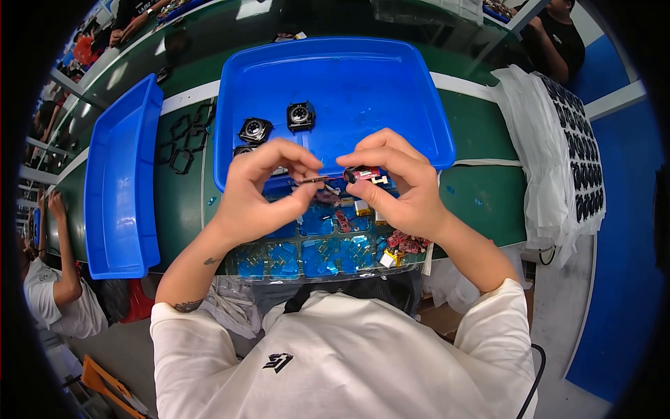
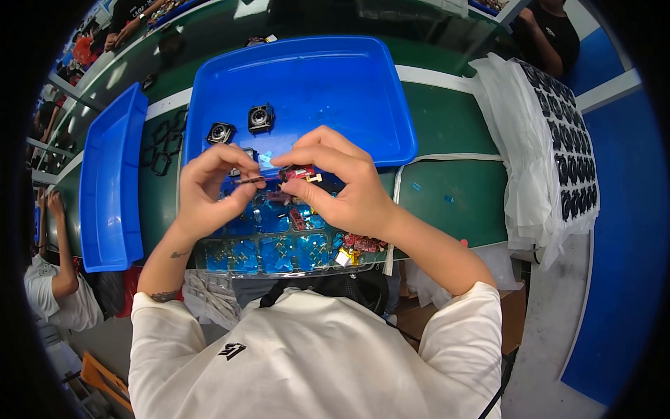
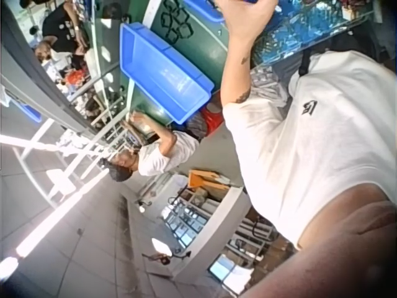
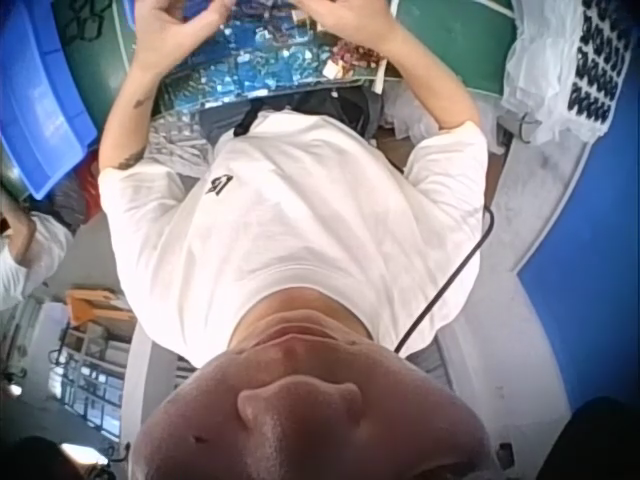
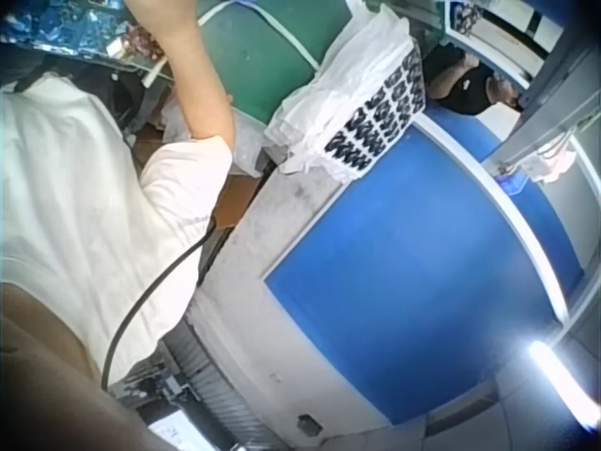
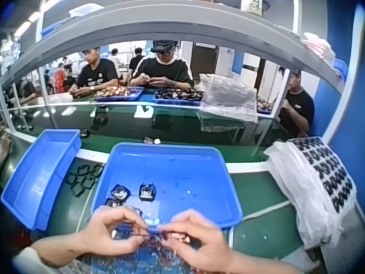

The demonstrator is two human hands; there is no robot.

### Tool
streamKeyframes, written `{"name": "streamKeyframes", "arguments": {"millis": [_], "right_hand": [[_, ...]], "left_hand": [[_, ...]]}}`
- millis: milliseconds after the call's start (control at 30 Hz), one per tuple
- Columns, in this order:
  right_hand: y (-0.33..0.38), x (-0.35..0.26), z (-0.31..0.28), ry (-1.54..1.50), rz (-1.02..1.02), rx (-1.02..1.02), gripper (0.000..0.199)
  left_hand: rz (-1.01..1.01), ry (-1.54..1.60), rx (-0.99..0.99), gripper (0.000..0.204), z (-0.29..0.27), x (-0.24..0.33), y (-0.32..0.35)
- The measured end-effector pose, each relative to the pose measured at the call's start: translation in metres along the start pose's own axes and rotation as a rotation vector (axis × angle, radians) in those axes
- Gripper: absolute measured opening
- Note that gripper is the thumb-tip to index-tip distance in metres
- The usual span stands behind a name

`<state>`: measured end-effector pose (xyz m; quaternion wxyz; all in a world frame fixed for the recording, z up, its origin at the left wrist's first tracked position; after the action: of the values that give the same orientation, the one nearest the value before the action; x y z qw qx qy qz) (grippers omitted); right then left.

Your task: The recorder is assembling and inspecting small electronic components, primarily smartwatch mainboards and batteries, at a factory workbench.

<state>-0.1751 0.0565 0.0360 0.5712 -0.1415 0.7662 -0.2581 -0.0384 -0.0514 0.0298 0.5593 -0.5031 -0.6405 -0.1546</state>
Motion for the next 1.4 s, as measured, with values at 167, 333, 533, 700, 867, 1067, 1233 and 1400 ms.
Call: {"name": "streamKeyframes", "arguments": {"millis": [167,333,533,700,867,1067,1233,1400], "right_hand": [[0.003,0.006,0.002,-0.153,0.165,0.055,0.027],[0.004,0.009,0.005,-0.202,0.175,0.074,0.022],[0.007,0.016,0.007,-0.312,0.202,0.096,0.012],[0.003,0.009,0.009,-0.117,0.171,0.032,0.020],[0.004,0.007,0.006,-0.113,0.133,0.009,0.024],[0.002,0.000,0.008,-0.028,0.052,0.005,0.022],[0.004,0.000,0.008,-0.035,-0.008,-0.045,0.024],[0.005,0.003,0.011,-0.165,0.198,0.047,0.010]], "left_hand": [[-0.020,-0.208,-0.100,0.016,0.010,0.004,-0.003],[0.000,-0.269,-0.073,0.014,0.006,0.004,-0.002],[0.019,-0.321,-0.096,0.011,0.009,0.007,-0.003],[0.046,-0.324,-0.075,0.009,0.007,0.008,-0.003],[0.126,-0.323,-0.029,0.007,0.006,0.012,-0.003],[0.098,-0.291,-0.016,0.007,0.005,0.009,-0.002],[0.011,-0.203,-0.039,0.007,0.006,0.001,0.000],[-0.027,-0.131,-0.016,0.007,0.004,-0.003,0.001]]}}
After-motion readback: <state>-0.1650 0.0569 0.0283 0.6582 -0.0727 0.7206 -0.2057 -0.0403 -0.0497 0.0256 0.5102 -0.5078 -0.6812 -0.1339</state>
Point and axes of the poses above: each hand's wrist, its own y-axis away from the middle knuckle, its own z-axis out of the palm, x = y × z, the point moved 6 cm from there along -y, towards the middle knuckle, and after that the axes turned 10 degrees about -y, right-handed, at the moved point
